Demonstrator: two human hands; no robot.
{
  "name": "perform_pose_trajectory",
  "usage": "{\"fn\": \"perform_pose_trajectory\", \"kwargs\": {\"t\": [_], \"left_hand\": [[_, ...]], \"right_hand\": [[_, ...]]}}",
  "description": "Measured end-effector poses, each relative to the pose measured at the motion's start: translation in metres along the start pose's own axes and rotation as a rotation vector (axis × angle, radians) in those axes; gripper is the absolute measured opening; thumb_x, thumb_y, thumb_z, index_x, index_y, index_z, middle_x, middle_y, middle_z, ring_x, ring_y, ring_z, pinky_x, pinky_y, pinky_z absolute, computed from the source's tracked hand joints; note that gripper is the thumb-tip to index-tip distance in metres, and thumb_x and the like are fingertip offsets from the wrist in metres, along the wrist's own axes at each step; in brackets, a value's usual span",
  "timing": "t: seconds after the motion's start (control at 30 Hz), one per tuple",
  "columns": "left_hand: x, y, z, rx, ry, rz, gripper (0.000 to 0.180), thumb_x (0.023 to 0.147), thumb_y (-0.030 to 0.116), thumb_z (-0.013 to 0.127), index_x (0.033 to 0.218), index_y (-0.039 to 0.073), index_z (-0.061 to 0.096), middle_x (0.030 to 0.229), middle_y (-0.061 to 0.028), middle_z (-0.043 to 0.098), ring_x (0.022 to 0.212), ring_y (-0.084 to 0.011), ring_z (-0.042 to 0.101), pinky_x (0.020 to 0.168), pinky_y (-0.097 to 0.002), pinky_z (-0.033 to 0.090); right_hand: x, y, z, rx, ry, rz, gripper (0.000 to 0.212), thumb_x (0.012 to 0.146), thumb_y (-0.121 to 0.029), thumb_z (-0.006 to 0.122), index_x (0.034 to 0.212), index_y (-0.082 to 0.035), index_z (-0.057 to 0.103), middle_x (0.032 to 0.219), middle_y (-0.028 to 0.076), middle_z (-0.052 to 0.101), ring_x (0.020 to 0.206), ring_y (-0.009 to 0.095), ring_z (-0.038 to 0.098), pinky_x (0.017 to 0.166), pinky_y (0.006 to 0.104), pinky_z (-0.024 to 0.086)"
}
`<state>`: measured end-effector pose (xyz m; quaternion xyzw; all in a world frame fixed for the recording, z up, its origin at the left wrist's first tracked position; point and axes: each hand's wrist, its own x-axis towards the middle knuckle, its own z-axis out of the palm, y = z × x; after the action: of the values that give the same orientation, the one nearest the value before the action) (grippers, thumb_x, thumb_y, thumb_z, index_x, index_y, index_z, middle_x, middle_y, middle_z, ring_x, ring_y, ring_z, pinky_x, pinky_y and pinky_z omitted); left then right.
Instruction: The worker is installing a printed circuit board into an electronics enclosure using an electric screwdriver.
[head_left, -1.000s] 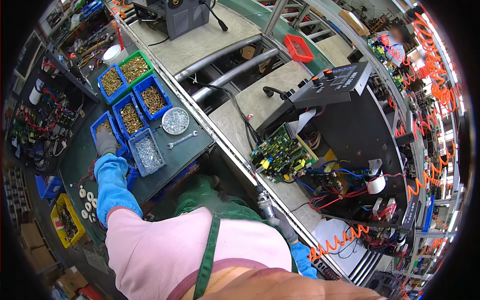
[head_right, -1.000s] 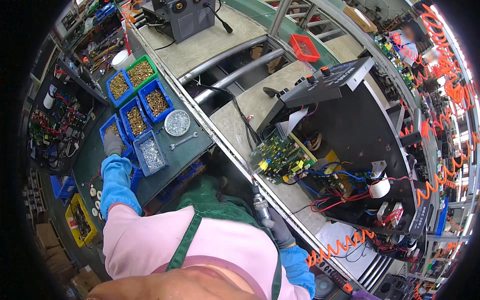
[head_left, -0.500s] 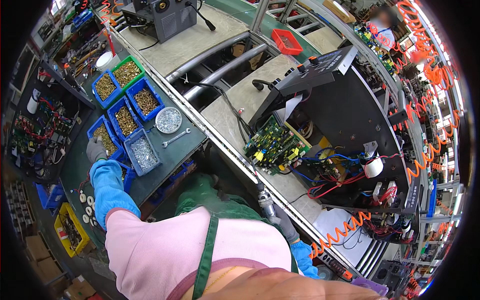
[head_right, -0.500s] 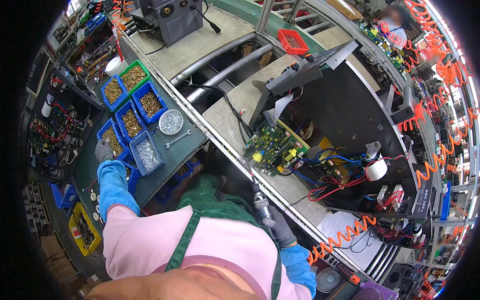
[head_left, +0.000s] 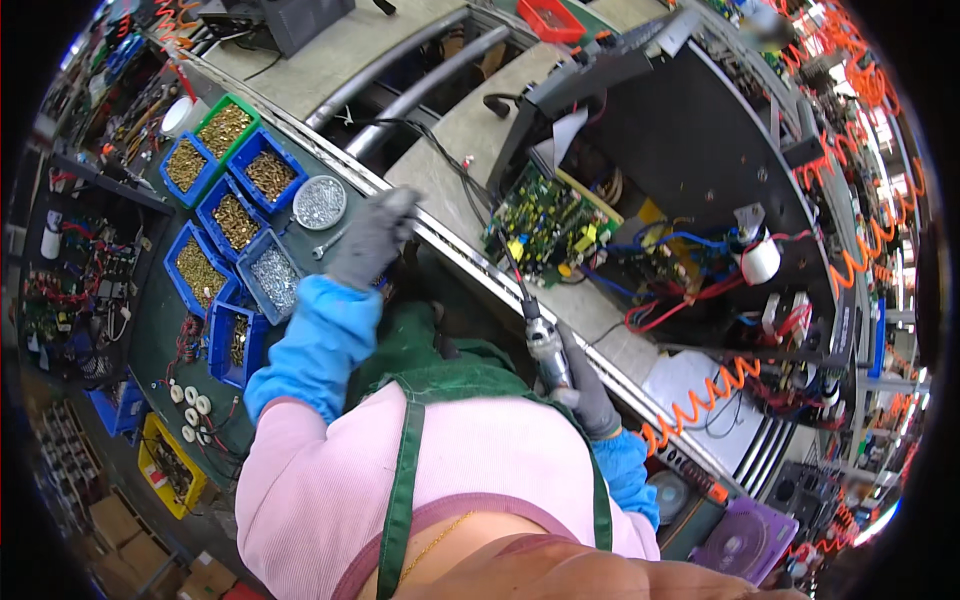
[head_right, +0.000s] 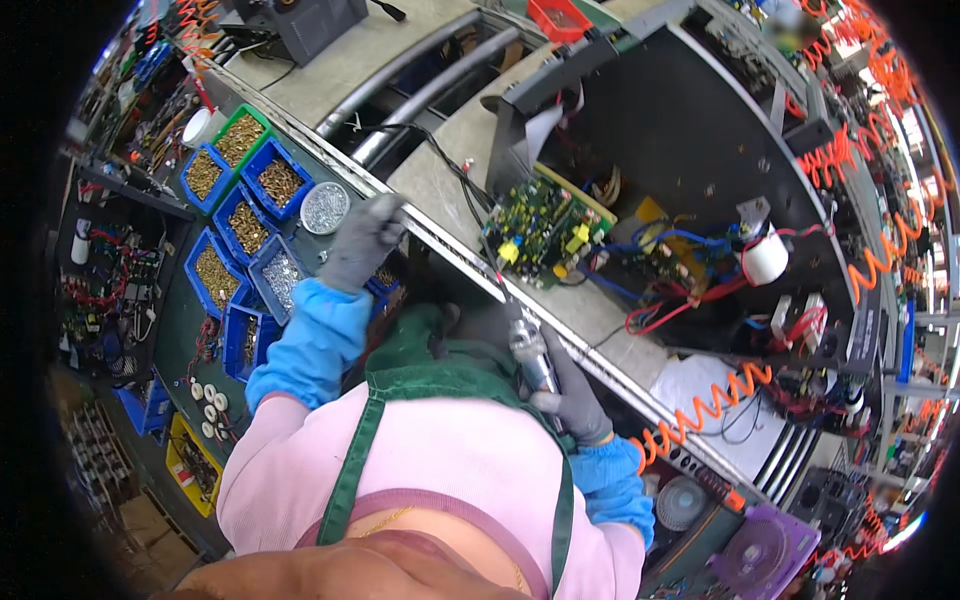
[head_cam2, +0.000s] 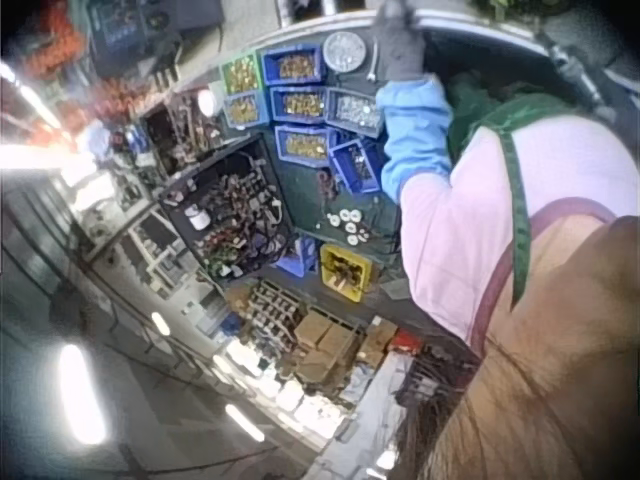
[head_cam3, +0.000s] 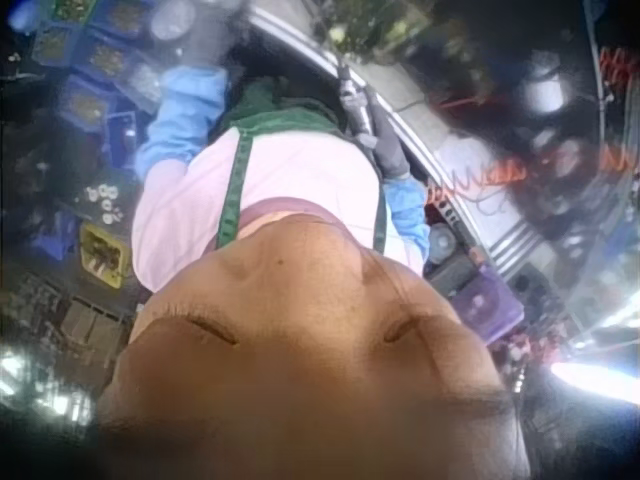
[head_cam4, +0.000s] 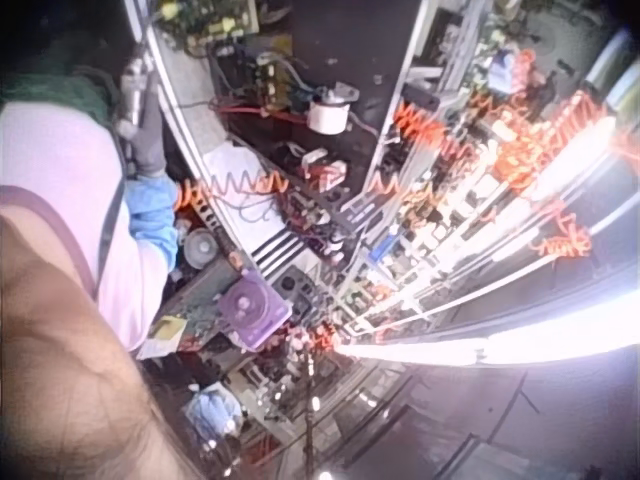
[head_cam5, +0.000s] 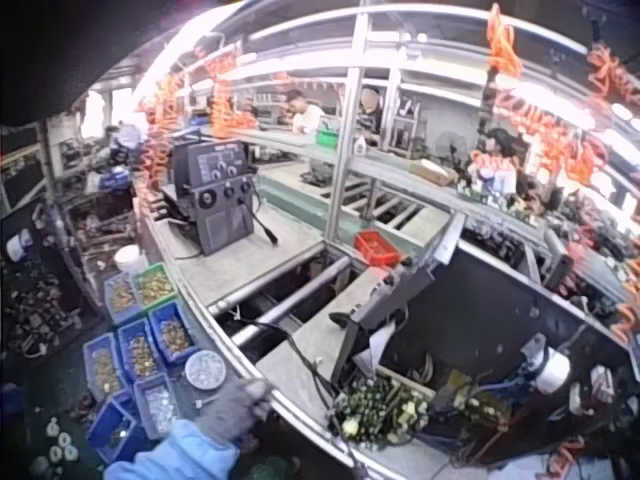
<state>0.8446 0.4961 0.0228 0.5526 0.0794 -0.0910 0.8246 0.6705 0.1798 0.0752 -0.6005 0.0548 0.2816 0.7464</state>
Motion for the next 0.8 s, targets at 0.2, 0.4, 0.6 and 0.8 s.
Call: {"fn": "perform_pose_trajectory", "kwargs": {"t": [0.2, 0.4, 0.6, 0.8], "left_hand": [[0.011, -0.034, 0.072, -0.22, -0.231, -0.295, 0.029, 0.095, 0.029, 0.057, 0.097, 0.001, 0.062, 0.072, 0.0036, 0.051, 0.059, -0.003, 0.041, 0.05, -0.0165, 0.034], [0.009, -0.033, 0.093, -0.222, -0.319, -0.328, 0.03, 0.096, 0.03, 0.055, 0.097, 0.0, 0.061, 0.069, 0.0047, 0.046, 0.058, -0.0028, 0.037, 0.05, -0.0167, 0.033], [0.011, -0.028, 0.1, -0.043, -0.333, -0.269, 0.034, 0.096, 0.031, 0.055, 0.095, -0.002, 0.062, 0.067, 0.0021, 0.051, 0.054, -0.004, 0.039, 0.051, -0.0185, 0.036], [0.017, -0.029, 0.095, 0.044, -0.39, -0.222, 0.034, 0.095, 0.031, 0.056, 0.097, -0.002, 0.063, 0.07, -0.0019, 0.06, 0.055, -0.0052, 0.05, 0.052, -0.0194, 0.04]], "right_hand": [[0.001, -0.01, 0.008, -0.059, 0.075, -0.007, 0.099, 0.066, -0.012, 0.067, 0.15, -0.006, 0.015, 0.11, 0.01, 0.053, 0.083, 0.014, 0.053, 0.079, 0.0268, 0.044], [-0.006, -0.003, 0.011, -0.034, 0.125, -0.019, 0.097, 0.067, -0.012, 0.068, 0.15, -0.008, 0.019, 0.113, 0.01, 0.053, 0.084, 0.014, 0.052, 0.08, 0.027, 0.044], [-0.008, -0.005, 0.011, -0.035, 0.133, -0.021, 0.097, 0.067, -0.015, 0.069, 0.15, -0.008, 0.019, 0.115, 0.01, 0.053, 0.084, 0.014, 0.052, 0.081, 0.0273, 0.043], [-0.005, 0.001, 0.008, -0.075, 0.146, -0.027, 0.097, 0.067, -0.019, 0.07, 0.15, -0.007, 0.02, 0.119, 0.01, 0.051, 0.091, 0.014, 0.051, 0.085, 0.0266, 0.042]]}}
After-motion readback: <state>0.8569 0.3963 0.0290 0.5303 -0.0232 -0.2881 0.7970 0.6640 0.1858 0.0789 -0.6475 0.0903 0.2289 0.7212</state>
